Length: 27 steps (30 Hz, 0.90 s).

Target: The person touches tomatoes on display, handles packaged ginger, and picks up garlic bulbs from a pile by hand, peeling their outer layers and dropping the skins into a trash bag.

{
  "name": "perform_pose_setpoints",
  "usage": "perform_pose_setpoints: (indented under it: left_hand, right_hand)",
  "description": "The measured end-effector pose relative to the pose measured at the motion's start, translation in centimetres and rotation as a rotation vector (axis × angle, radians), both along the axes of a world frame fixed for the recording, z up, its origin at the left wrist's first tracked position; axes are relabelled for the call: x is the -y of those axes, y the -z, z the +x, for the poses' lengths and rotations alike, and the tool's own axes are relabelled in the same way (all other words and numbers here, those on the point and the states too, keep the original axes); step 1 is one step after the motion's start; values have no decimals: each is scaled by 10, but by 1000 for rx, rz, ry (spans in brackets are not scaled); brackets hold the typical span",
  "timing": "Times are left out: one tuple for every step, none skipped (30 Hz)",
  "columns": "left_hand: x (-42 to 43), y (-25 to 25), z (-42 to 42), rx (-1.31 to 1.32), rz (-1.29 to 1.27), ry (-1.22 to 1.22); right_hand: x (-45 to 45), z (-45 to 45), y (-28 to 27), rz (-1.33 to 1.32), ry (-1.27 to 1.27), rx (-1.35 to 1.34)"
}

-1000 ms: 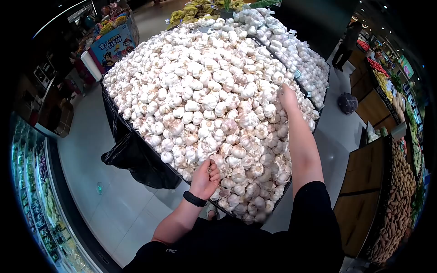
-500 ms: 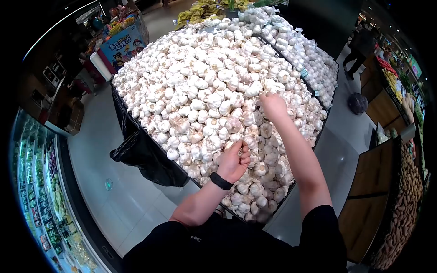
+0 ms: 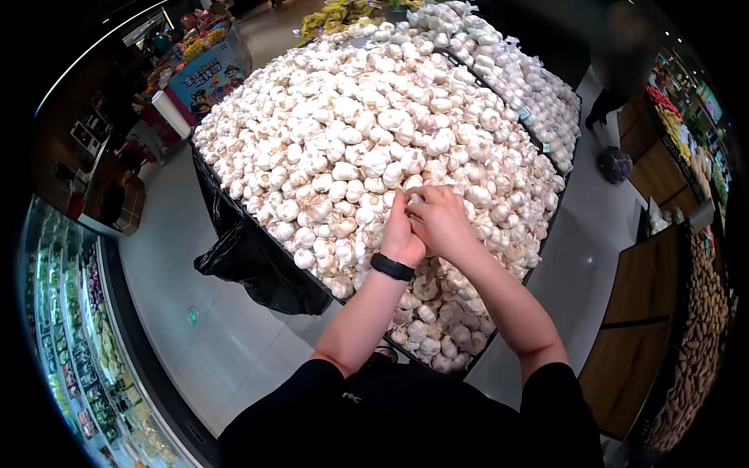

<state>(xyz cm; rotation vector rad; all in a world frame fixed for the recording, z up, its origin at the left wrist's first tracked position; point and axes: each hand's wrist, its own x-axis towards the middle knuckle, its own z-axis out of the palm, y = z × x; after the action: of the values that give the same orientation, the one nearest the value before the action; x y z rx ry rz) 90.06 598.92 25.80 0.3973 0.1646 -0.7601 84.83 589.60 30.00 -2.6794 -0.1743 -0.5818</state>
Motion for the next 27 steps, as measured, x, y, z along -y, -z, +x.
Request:
perform_pose_setpoints:
  left_hand:
    - [1, -5, -2, -35, 43, 45]
    - [3, 6, 2, -40, 72, -22]
    - [-1, 9, 4, -135, 138, -47]
    - [-8, 31, 14, -171, 23, -49]
    - [-13, 52, 23, -206, -92, -58]
    - [-17, 45, 20, -248, -140, -73]
    - [-21, 40, 17, -253, -136, -79]
    - [-23, 34, 15, -245, -123, -81]
    - [-24, 30, 14, -238, -111, -80]
    - [-24, 27, 13, -254, -84, -97]
    - [-23, 27, 13, -252, -84, -94]
    - [-23, 27, 11, -238, -87, -87]
    - [-23, 28, 10, -225, -89, -81]
    - [-22, 27, 9, -227, -88, -76]
    - [-21, 26, 8, -228, -34, -86]
    - [-20, 25, 7, -230, 21, -95]
    - [-20, 26, 5, -232, 23, -84]
    - [-21, 26, 4, -214, 39, -82]
    - [-19, 26, 5, -193, 52, -82]
    - [-16, 24, 7, -189, 49, -73]
    - [-14, 21, 8, -113, 63, -75]
    - [-13, 21, 6, -43, 81, -78]
    - [-12, 23, 4, 25, 99, -81]
    - [-8, 24, 4, 67, 65, -31]
    - [-5, 37, 12, 31, 120, 35]
    - [-1, 32, 9, 53, 100, 64]
    - [3, 25, 7, 78, 78, 91]
  right_hand:
    - [0, -4, 6, -74, 3, 44]
    - [7, -10, 1, -74, 28, 36]
    - [14, -14, -10, 112, -75, 86]
    - [20, -15, -16, 301, -185, 137]
    - [36, -14, -12, 383, -108, 144]
    - [56, -12, -6, 300, 60, 90]
    - [72, -8, 1, 215, 223, 36]
    - [78, -4, 7, 218, 220, 33]
    - [82, -1, 13, 267, 269, -84]
    - [85, 1, 20, 314, 319, -199]
    - [86, 4, 31, 314, 322, -197]
    - [83, 7, 41, 173, 254, -160]
    - [82, 9, 51, 33, 186, -125]
    - [76, 13, 53, 38, 253, -106]
    - [77, 17, 56, 38, 261, -107]
    - [81, 23, 59, 53, 252, -95]
    - [82, 25, 59, 68, 244, -84]
    - [81, 27, 59, 120, 253, 4]
    - [80, 27, 58, 117, 261, 7]
    - [74, 25, 49, 301, 243, 37]
    - [65, 22, 39, 487, 222, 65]
    - [49, 17, 27, 656, 162, 48]
    - [34, 12, 19, 826, 101, 28]
    - [24, 10, 18, 578, 40, 53]
    - [16, 7, 18, 329, -21, 77]
    - [10, 4, 18, 83, 1, 49]
    - [12, 1, 19, 81, 8, 50]
